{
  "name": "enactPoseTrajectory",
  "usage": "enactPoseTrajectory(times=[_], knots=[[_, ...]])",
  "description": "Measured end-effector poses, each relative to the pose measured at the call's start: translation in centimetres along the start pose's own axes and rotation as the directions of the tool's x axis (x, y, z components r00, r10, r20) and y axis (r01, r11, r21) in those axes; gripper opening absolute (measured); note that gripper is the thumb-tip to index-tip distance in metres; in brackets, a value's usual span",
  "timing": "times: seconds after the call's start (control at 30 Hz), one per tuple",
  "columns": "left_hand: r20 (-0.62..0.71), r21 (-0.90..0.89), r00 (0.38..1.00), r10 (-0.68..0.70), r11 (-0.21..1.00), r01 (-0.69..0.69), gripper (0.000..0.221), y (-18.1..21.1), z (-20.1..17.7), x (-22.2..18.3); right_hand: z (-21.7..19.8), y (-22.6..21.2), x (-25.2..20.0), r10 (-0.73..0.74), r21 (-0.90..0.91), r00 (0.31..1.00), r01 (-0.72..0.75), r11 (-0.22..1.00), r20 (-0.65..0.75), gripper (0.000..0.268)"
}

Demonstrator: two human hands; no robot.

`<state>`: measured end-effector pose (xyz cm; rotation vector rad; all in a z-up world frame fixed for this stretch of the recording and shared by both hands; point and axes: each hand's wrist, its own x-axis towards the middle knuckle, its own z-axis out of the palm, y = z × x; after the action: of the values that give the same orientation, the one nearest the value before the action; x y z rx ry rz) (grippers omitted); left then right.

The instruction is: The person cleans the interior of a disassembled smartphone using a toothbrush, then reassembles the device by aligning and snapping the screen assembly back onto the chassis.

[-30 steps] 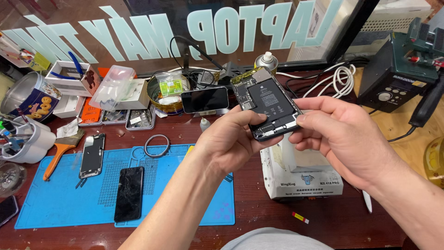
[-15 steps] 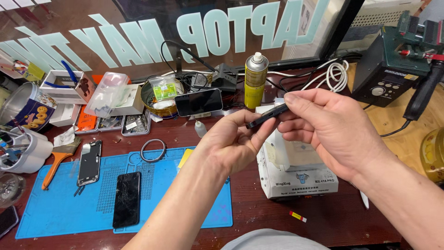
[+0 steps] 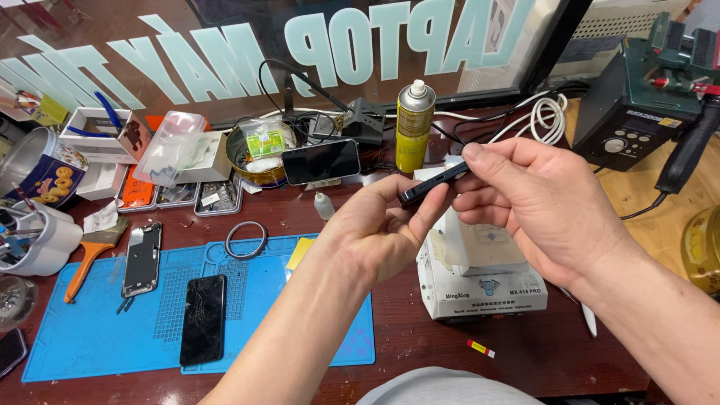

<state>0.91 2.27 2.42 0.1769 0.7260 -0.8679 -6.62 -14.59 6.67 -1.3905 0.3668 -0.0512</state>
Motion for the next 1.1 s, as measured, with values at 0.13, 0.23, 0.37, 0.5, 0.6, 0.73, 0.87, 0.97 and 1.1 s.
enactPoseTrajectory(times=[0.13, 0.23, 0.37, 0.5, 0.6, 0.73, 0.87, 0.97, 1.1], knots=[[0.035, -0.004, 0.999, -0.023, 1.0, 0.023, 0.018, 0.3, -0.3, 0.1, 0.3, 0.0, 0.0, 0.004, -0.012, 1.0, -0.004, 1.0, -0.004, 0.022], [0.039, -0.017, 0.999, -0.035, 0.999, 0.036, 0.018, 0.7, -0.7, 0.3, 0.7, 0.2, 0.1, 0.004, -0.009, 1.0, -0.004, 1.0, -0.007, 0.022], [0.045, -0.044, 0.997, -0.059, 0.997, 0.061, 0.018, 1.2, -1.2, 0.5, 1.2, 0.5, 0.1, 0.013, -0.018, 1.0, -0.013, 1.0, -0.003, 0.023], [0.038, -0.05, 0.997, -0.064, 0.997, 0.066, 0.019, 1.5, -1.6, 0.6, 1.6, 0.6, 0.1, 0.019, -0.02, 1.0, -0.019, 1.0, -0.016, 0.023], [0.039, -0.046, 0.996, -0.08, 0.996, 0.082, 0.019, 1.7, -1.7, 0.6, 1.7, 0.7, 0.0, 0.021, -0.024, 1.0, -0.022, 0.999, -0.017, 0.023], [0.05, 0.103, 0.998, -0.028, 0.994, 0.022, 0.019, 1.6, -1.8, -0.1, 1.8, 1.1, -0.5, 0.033, -0.031, 0.999, -0.033, 0.999, -0.008, 0.024], [0.208, 0.425, 0.974, 0.088, 0.889, -0.171, 0.028, 2.1, -1.9, -1.8, 1.8, 1.6, -1.2, 0.019, 0.026, 0.997, -0.021, 0.999, 0.078, 0.033], [0.339, 0.555, 0.93, 0.141, 0.769, -0.318, 0.034, 2.5, -1.6, -2.7, 1.8, 1.8, -1.5, 0.067, -0.029, 0.992, -0.064, 0.998, 0.107, 0.039], [0.403, 0.601, 0.893, 0.201, 0.678, -0.424, 0.035, 2.7, -1.0, -3.5, 2.1, 1.8, -1.7, 0.051, -0.019, 0.995, -0.049, 0.999, 0.084, 0.037]])
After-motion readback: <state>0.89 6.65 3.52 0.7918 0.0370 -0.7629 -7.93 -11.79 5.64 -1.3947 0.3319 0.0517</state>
